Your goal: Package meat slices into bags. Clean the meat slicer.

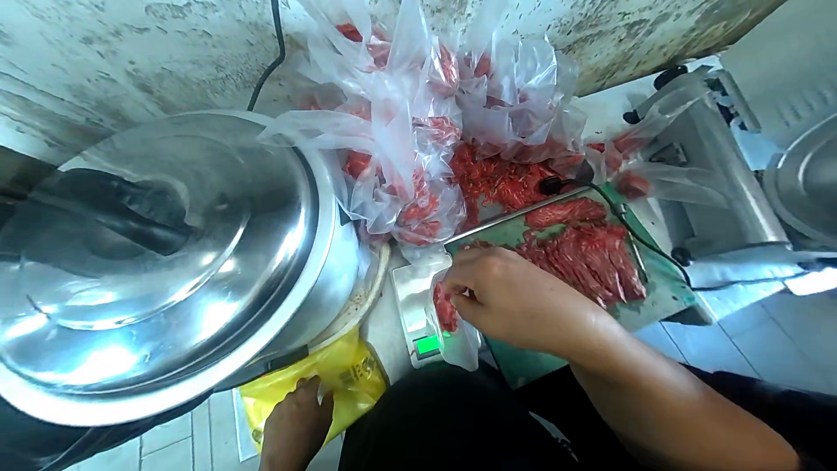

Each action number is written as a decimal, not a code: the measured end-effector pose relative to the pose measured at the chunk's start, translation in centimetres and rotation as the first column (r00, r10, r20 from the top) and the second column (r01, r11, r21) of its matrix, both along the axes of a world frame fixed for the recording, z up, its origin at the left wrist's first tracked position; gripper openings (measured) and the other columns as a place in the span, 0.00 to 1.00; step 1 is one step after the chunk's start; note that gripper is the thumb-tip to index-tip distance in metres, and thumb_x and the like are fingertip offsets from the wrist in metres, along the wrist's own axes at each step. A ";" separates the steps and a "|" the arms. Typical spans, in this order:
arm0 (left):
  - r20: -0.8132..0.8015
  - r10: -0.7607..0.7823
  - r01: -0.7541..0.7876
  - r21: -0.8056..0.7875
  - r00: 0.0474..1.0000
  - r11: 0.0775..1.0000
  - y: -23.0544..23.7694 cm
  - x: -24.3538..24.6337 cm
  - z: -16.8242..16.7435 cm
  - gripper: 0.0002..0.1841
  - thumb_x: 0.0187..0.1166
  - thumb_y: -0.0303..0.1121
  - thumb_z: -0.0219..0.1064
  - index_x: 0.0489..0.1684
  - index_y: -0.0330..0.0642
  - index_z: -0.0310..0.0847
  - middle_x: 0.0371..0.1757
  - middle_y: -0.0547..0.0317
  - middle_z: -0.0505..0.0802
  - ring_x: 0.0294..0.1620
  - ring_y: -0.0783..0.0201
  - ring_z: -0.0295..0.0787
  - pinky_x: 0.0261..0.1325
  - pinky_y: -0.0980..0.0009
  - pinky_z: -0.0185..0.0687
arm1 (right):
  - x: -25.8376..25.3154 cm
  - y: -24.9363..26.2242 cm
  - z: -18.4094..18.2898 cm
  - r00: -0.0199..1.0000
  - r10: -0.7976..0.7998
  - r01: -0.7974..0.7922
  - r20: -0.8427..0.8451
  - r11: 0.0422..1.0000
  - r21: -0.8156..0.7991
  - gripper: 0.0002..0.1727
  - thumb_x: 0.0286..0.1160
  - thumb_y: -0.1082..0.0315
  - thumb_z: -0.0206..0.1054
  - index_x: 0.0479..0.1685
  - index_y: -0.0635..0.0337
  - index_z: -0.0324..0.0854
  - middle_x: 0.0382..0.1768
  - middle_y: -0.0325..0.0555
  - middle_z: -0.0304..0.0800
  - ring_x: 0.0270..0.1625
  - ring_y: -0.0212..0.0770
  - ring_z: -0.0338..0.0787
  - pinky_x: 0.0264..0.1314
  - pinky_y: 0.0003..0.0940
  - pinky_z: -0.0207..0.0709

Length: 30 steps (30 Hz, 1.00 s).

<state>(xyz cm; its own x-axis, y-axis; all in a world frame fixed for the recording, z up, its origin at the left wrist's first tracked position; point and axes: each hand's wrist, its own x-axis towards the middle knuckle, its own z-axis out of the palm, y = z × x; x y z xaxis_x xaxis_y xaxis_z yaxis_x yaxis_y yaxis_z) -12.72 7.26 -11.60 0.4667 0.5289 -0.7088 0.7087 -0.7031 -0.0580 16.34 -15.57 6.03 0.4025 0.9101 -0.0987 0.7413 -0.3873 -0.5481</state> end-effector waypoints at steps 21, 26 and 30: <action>0.547 -0.106 -0.029 0.232 0.831 0.972 -0.5 -3.8 -4.5 0.09 0.76 0.29 0.68 0.49 0.40 0.91 0.52 0.42 0.91 0.52 0.41 0.92 0.45 0.42 0.89 | 1.4 -5.7 -3.1 0.813 -0.465 0.476 -0.350 0.877 -0.060 0.07 0.80 0.67 0.67 0.48 0.46 0.90 0.31 0.31 0.91 0.27 0.29 0.87 0.28 0.29 0.83; 0.528 -0.099 -0.011 0.200 0.844 0.980 0.5 -3.0 -4.5 0.07 0.78 0.30 0.68 0.40 0.39 0.92 0.47 0.44 0.93 0.47 0.43 0.94 0.43 0.41 0.89 | 1.2 -6.1 -3.7 0.787 -0.502 0.498 -0.359 0.860 -0.112 0.08 0.79 0.67 0.69 0.50 0.46 0.90 0.34 0.31 0.92 0.30 0.29 0.88 0.32 0.30 0.85; 0.426 -0.074 0.010 0.151 0.902 0.988 0.6 -2.6 -4.1 0.11 0.80 0.32 0.63 0.43 0.37 0.91 0.49 0.43 0.94 0.52 0.42 0.93 0.49 0.39 0.87 | 1.1 -6.4 -4.9 0.787 -0.505 0.469 -0.354 0.863 -0.187 0.14 0.75 0.68 0.73 0.58 0.48 0.87 0.42 0.35 0.93 0.34 0.33 0.91 0.38 0.36 0.89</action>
